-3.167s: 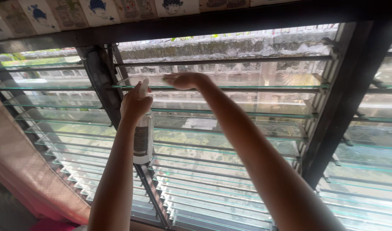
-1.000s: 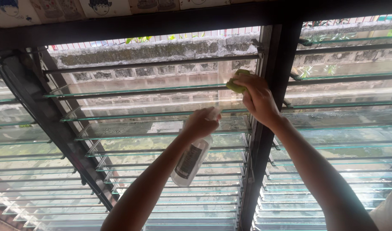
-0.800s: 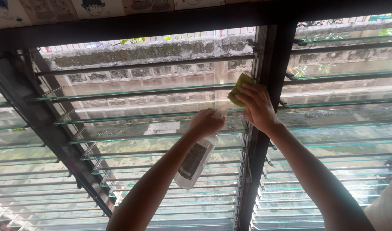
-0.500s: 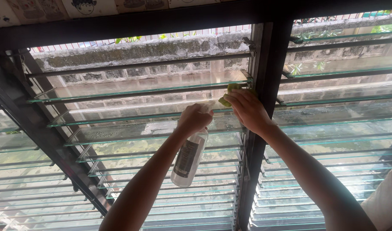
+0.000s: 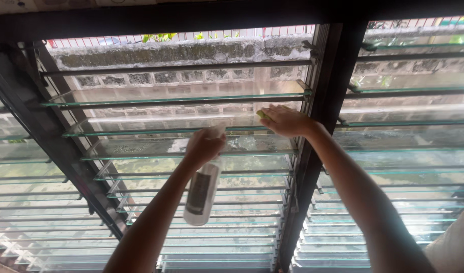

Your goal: The person sprays a cleaning solution onto a slatted glass window and wipes each pane with a yellow sponge. The person repeats this process across multiple panes, moving from left to right and top to bottom.

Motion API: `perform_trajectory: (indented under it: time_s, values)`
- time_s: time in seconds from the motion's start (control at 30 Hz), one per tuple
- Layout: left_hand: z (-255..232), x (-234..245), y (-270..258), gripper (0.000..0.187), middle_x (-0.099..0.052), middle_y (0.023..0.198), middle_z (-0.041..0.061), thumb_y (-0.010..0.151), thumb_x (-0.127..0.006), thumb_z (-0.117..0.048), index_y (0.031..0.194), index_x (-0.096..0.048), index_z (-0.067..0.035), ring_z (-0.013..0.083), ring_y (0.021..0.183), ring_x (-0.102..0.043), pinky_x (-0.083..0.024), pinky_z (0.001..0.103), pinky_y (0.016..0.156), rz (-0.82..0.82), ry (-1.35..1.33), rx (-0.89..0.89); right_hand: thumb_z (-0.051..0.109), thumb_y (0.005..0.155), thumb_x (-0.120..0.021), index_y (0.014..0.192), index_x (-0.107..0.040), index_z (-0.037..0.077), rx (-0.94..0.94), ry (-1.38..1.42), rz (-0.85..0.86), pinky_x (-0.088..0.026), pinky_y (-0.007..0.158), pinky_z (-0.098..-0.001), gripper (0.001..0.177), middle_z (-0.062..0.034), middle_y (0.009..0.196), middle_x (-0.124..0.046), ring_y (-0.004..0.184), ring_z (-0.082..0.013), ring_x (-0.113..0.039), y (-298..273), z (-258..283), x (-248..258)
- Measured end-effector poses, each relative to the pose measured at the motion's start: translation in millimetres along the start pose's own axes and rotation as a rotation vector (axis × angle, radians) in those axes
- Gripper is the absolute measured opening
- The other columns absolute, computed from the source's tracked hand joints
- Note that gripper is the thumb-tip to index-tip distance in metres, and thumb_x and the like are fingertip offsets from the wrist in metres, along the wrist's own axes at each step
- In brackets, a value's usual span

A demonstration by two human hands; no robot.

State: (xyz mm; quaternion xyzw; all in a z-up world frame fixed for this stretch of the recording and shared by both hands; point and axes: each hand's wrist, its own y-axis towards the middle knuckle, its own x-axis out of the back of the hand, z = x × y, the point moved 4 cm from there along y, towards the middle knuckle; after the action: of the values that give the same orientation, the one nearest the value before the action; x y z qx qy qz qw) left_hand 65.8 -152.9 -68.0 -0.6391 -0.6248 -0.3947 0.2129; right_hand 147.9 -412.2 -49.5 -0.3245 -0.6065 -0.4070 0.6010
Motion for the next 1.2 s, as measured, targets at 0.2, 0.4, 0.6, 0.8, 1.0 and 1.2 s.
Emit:
perform_trajectory:
  time_s: [0.2, 0.4, 0.6, 0.8, 1.0, 1.2]
  values:
    - [30, 29, -32, 0.026, -0.07, 0.076, 0.008, 0.088, -0.052, -0.007, 0.111, -0.064, -0.003, 0.0176, 0.059, -0.069, -0.059, 0.034, 0.055, -0.033, 0.002, 0.001, 0.055, 0.105, -0.014, 0.162, -0.019, 0.012, 0.213, 0.046, 0.012, -0.004, 0.128, -0.045, 0.071, -0.0125, 0.17, -0.012, 0.16, -0.0279, -0.007, 48, 33, -12]
    - [55, 46, -63, 0.03, -0.075, 0.085, 0.009, 0.079, -0.061, -0.011, 0.108, -0.068, -0.008, 0.0206, 0.065, -0.073, -0.059, 0.038, 0.068, -0.195, -0.016, -0.069, 0.055, 0.105, -0.011, 0.162, -0.02, 0.012, 0.284, 0.026, 0.002, -0.004, 0.127, -0.0457, 0.072, -0.0112, 0.171, -0.013, 0.158, -0.0296, -0.009, 99, 117, -25]
    - [65, 46, -79, 0.031, -0.075, 0.083, 0.011, 0.076, -0.063, -0.016, 0.106, -0.069, -0.012, 0.0233, 0.07, -0.075, -0.059, 0.04, 0.071, -0.244, -0.122, 0.073, 0.055, 0.105, -0.009, 0.162, -0.024, 0.012, 0.395, -0.019, -0.075, -0.008, 0.128, -0.0431, 0.073, -0.0107, 0.169, -0.022, 0.158, -0.0263, -0.015, 112, 176, -28]
    - [62, 48, -67, 0.034, -0.076, 0.087, 0.011, 0.077, -0.063, -0.019, 0.11, -0.068, -0.014, 0.0279, 0.078, -0.075, -0.058, 0.045, 0.077, -0.309, 0.031, 0.015, 0.044, 0.106, -0.005, 0.161, -0.024, 0.013, 0.557, 0.063, -0.072, -0.003, 0.127, -0.0449, 0.066, -0.0111, 0.169, -0.019, 0.158, -0.0279, -0.01, 79, 142, -24]
    - [79, 48, -67, 0.032, -0.077, 0.09, 0.01, 0.077, -0.065, -0.019, 0.108, -0.069, -0.014, 0.0288, 0.081, -0.074, -0.057, 0.045, 0.077, -0.373, -0.001, 0.01, 0.047, 0.105, -0.006, 0.161, -0.023, 0.017, 0.266, 0.153, 0.035, 0.0, 0.128, -0.0459, 0.067, -0.0076, 0.171, -0.015, 0.16, -0.0266, -0.005, 23, 62, 2]
    - [117, 50, -66, 0.032, -0.076, 0.089, 0.009, 0.078, -0.065, -0.017, 0.11, -0.068, -0.015, 0.0265, 0.074, -0.072, -0.058, 0.043, 0.07, -0.412, -0.092, 0.055, 0.063, 0.096, -0.008, 0.164, -0.013, 0.026, -0.043, 0.053, 0.121, 0.002, 0.124, -0.0561, 0.078, -0.0022, 0.173, -0.001, 0.16, -0.0247, 0.0, -1, 35, 9]
